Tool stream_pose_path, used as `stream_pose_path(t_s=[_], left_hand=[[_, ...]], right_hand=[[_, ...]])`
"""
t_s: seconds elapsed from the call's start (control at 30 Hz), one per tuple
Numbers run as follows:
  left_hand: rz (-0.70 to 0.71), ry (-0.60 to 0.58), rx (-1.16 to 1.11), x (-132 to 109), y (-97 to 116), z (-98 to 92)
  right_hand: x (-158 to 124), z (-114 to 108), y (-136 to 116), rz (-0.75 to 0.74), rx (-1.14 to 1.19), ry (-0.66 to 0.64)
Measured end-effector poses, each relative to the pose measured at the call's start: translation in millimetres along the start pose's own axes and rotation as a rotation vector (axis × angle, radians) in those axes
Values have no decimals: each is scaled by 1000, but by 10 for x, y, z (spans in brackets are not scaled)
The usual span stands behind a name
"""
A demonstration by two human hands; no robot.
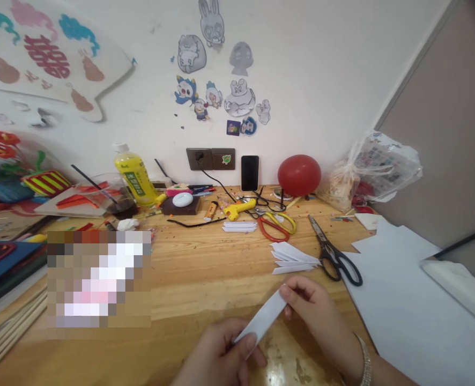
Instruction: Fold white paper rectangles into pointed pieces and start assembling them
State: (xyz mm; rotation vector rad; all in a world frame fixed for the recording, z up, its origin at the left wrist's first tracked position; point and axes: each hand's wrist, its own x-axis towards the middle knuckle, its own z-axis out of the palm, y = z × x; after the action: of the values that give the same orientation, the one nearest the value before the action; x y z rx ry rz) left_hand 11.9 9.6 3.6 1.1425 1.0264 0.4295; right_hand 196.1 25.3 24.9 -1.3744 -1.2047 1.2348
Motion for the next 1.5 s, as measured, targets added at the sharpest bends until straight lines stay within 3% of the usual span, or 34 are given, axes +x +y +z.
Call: stream_pose_path(t_s=[0.13, 0.5, 0.73, 1.1, 1.33, 1.5], left_hand=[[-6, 43, -21, -3, 15, 20], [-11, 7, -80, -40, 32, 29], [73, -43, -111, -76, 47, -3], [209, -114, -160, -36, -234, -88], [171, -49, 4, -49, -282, -101], [152, -44, 88, -74, -191, -112]], right_hand=[[-13, 20, -36, 39, 46, 11], [-18, 12, 2, 32, 42, -4], [-26, 11, 76, -77, -98, 9], [-40, 12, 64, -162, -157, 30], [-48, 4, 62, -166, -162, 8], [-67, 31, 43, -170, -146, 5]])
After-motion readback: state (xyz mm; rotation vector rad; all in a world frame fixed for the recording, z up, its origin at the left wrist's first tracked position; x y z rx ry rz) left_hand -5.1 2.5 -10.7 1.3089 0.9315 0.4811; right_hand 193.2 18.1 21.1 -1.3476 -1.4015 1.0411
